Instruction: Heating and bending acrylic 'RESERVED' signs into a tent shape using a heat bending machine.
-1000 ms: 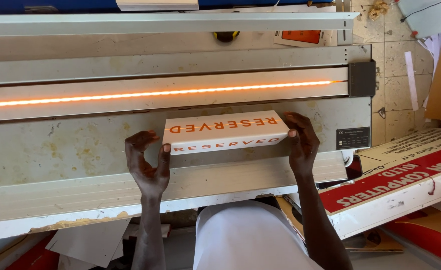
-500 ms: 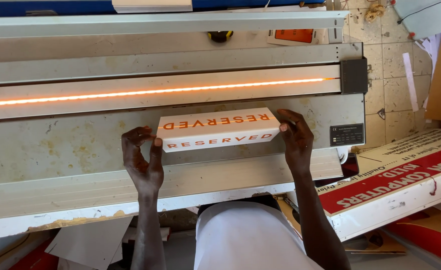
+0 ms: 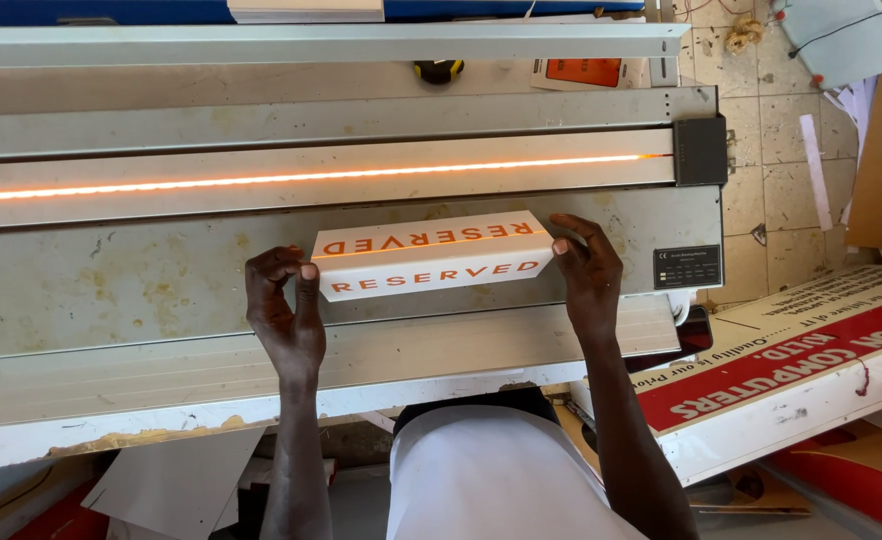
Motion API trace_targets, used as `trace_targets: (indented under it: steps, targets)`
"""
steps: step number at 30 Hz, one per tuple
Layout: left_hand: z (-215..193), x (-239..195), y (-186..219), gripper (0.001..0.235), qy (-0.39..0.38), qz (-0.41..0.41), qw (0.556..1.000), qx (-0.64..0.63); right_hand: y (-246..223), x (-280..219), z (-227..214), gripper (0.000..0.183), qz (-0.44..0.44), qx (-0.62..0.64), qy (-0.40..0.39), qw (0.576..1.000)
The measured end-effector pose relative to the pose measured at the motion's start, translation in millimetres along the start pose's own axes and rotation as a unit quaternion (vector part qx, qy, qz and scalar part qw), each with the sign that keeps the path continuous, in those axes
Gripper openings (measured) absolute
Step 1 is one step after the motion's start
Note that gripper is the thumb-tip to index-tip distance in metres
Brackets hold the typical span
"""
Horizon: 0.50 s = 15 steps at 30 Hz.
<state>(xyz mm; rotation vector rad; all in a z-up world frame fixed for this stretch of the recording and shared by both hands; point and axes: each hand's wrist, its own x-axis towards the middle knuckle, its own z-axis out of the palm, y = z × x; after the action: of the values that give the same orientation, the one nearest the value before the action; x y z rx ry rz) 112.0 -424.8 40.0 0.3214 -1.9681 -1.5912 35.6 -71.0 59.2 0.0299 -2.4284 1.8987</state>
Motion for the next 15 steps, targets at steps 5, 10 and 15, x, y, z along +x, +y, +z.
trace_targets:
  steps: [5, 10, 15]
  targets:
    - [1, 4, 8, 0.015, -0.006, -0.009, 1.000, 0.006, -4, 2, 0, 0.039, 0.007, -0.009, 0.003, 1.000]
    - [1, 4, 12, 0.024, -0.003, -0.045, 0.999, 0.013, -7, -1, 1, 0.038, 0.013, -0.010, 0.009, 1.000]
    - [1, 1, 7, 0.051, 0.009, -0.054, 0.998, 0.012, -3, -3, 4, 0.043, 0.022, 0.013, 0.016, 1.000]
